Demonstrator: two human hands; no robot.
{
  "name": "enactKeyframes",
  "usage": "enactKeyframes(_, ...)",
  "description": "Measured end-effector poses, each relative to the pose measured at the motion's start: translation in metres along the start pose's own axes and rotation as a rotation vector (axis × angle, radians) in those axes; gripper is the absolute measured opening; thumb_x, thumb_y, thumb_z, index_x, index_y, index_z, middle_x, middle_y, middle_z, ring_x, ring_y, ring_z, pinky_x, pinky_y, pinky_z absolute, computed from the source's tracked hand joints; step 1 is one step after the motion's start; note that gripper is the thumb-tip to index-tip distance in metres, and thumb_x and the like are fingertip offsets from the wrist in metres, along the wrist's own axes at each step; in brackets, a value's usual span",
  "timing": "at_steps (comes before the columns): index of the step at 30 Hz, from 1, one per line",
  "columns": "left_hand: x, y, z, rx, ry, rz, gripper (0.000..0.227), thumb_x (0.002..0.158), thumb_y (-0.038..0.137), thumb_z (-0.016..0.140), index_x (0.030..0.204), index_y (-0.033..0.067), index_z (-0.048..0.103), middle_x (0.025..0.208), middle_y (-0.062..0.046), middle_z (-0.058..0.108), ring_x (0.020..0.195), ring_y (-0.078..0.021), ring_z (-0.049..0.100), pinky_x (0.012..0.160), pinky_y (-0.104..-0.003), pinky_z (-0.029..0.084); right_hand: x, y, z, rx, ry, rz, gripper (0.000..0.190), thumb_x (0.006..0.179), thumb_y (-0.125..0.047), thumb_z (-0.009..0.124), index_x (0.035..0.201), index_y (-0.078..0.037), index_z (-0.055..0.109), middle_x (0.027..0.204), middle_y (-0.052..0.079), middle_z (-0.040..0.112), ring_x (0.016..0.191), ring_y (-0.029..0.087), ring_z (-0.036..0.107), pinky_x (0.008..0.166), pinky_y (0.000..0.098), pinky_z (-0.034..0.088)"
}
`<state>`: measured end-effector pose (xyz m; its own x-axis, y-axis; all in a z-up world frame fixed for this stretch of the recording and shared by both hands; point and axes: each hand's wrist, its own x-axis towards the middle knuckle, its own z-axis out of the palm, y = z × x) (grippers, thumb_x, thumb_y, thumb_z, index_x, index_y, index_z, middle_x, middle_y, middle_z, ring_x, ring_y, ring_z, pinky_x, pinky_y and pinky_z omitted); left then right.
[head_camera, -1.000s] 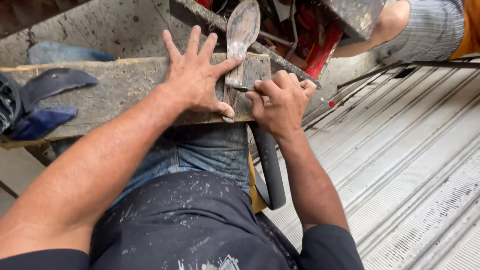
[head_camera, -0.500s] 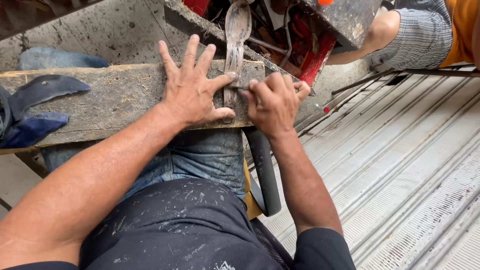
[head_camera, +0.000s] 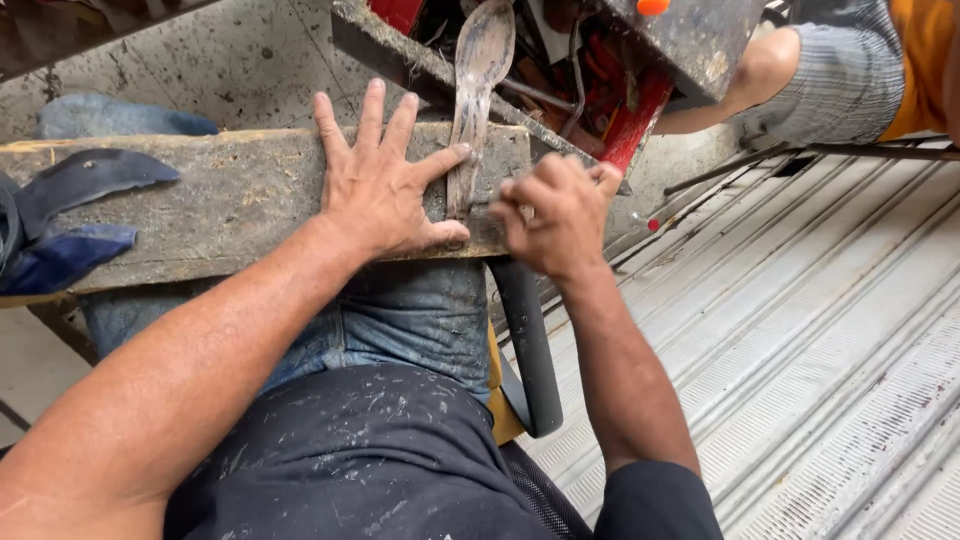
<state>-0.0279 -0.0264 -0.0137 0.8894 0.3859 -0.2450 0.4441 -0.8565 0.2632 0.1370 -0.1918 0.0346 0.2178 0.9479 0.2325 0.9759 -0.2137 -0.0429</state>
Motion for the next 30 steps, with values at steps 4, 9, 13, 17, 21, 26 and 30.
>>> enactKeyframes(4,-0.005,0.003,-0.006,-0.077,0.076,0.003,0.099,0.064,0.101,0.052,0.15,0.0537,0.043,0.168,-0.022,0.025,0.155,-0.0493,0.006,0.109,-0.082,-0.009,0.012,-0.007,0.002,-0.001,0.107,0.007,0.018,0.076,-0.036,0.086,0.08,-0.026,0.071,0.081,-0.005,0.055,0.076,0.022,0.054,0.077,0.0454,0.027)
enactKeyframes(9,-0.004,0.003,-0.012,-0.034,-0.008,-0.025,0.101,0.063,0.105,0.046,0.151,0.0566,0.037,0.171,-0.017,0.02,0.157,-0.0457,0.002,0.11,-0.08,-0.012,0.008,-0.013,-0.012,-0.017,0.016,-0.089,0.03,0.094,-0.052,0.069,0.078,-0.027,0.072,0.079,-0.004,0.056,0.075,0.018,0.052,0.081,0.0433,0.026)
enactKeyframes(13,-0.008,0.006,-0.01,-0.054,0.015,-0.015,0.098,0.063,0.101,0.051,0.15,0.0554,0.041,0.168,-0.019,0.025,0.155,-0.0469,0.007,0.11,-0.081,-0.009,0.012,0.002,0.012,-0.131,0.074,-0.021,0.021,0.086,-0.045,0.082,0.081,-0.03,0.069,0.084,-0.006,0.058,0.08,0.016,0.053,0.081,0.0393,0.025)
enactKeyframes(17,-0.003,0.002,-0.015,-0.044,-0.012,-0.027,0.101,0.061,0.104,0.05,0.151,0.057,0.037,0.17,-0.019,0.021,0.156,-0.0464,0.005,0.109,-0.081,-0.011,0.004,-0.015,0.002,-0.159,0.127,-0.07,0.024,0.093,-0.042,0.07,0.076,-0.027,0.063,0.077,-0.004,0.054,0.075,0.016,0.049,0.082,0.0394,0.027)
enactKeyframes(21,-0.002,0.006,-0.025,-0.002,-0.172,-0.044,0.104,0.064,0.105,0.043,0.155,0.0573,0.024,0.173,-0.016,0.007,0.157,-0.0455,-0.003,0.108,-0.081,-0.014,0.014,0.001,0.003,-0.08,0.027,-0.031,0.018,0.088,-0.038,0.082,0.078,-0.026,0.073,0.08,-0.005,0.059,0.077,0.016,0.054,0.083,0.0405,0.028)
enactKeyframes(26,-0.001,0.003,-0.02,-0.003,-0.12,-0.03,0.106,0.061,0.107,0.043,0.154,0.0583,0.028,0.172,-0.017,0.013,0.157,-0.0456,0.0,0.109,-0.08,-0.012,0.004,-0.02,-0.001,-0.114,0.075,-0.018,0.025,0.09,-0.048,0.078,0.08,-0.028,0.068,0.081,-0.005,0.056,0.076,0.018,0.052,0.08,0.0422,0.027)
enactKeyframes(30,-0.003,0.004,-0.023,0.012,-0.174,-0.018,0.105,0.063,0.107,0.039,0.155,0.0588,0.021,0.173,-0.017,0.009,0.157,-0.0468,-0.001,0.108,-0.082,-0.011,-0.002,-0.006,-0.006,0.043,-0.131,-0.048,0.027,0.091,-0.052,0.076,0.084,-0.026,0.075,0.086,-0.005,0.059,0.082,0.017,0.051,0.086,0.0422,0.028)
